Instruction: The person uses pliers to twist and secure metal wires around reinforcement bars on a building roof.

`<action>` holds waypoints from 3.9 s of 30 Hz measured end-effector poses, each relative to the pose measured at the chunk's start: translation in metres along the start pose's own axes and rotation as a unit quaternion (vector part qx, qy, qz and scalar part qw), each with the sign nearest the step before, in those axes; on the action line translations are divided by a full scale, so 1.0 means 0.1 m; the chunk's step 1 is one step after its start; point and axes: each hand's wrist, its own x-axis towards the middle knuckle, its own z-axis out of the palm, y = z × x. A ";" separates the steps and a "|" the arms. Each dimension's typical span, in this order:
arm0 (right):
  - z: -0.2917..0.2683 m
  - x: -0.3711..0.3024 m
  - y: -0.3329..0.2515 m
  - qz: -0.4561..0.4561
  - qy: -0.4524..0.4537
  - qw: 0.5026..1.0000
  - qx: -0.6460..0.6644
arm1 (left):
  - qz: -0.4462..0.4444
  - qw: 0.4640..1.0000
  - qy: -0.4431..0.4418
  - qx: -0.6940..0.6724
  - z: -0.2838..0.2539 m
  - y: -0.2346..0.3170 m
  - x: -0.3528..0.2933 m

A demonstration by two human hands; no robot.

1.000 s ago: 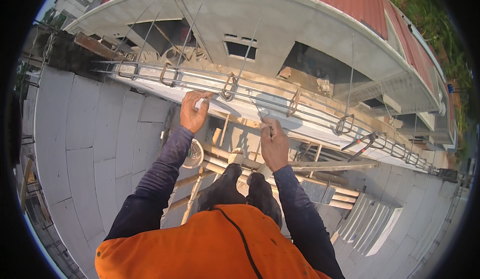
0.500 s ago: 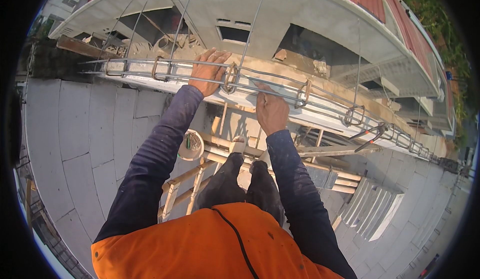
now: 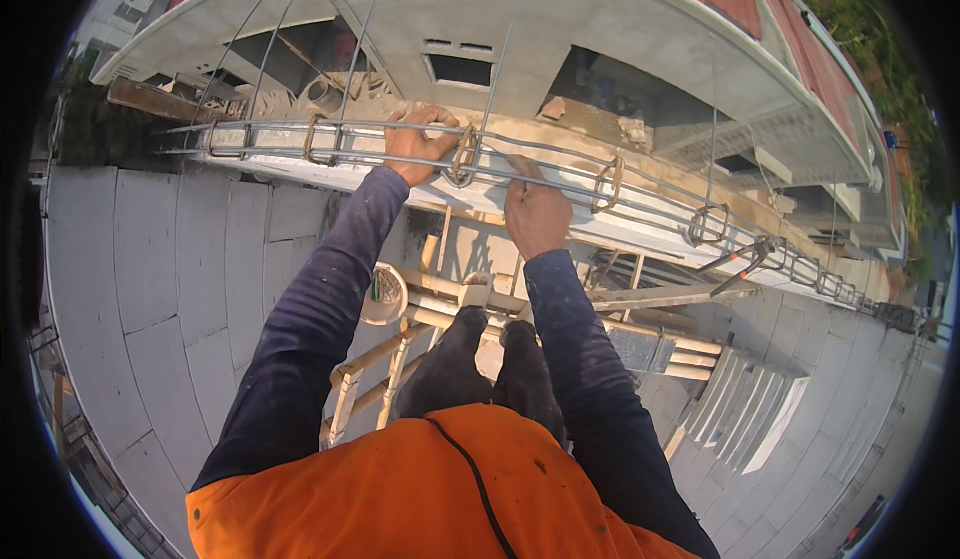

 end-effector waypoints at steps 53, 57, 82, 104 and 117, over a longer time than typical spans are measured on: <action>0.19 0.00 -0.17 0.173 0.015 0.961 0.214 | 0.001 0.999 0.024 -0.036 0.10 0.13 -0.03; 0.18 -0.02 -0.23 0.187 -0.013 0.955 0.228 | -0.014 1.000 0.014 -0.013 0.07 0.09 0.04; 0.34 0.10 -0.22 0.165 0.039 0.935 0.310 | 0.045 0.991 -0.062 0.113 0.13 0.17 -0.04; 0.36 0.24 -0.41 0.315 -0.033 0.804 0.503 | -0.004 0.999 0.000 0.041 0.25 0.35 0.10; -0.24 -0.41 0.02 0.089 0.044 0.986 0.136 | -0.037 0.994 -0.104 -0.009 0.00 0.35 0.09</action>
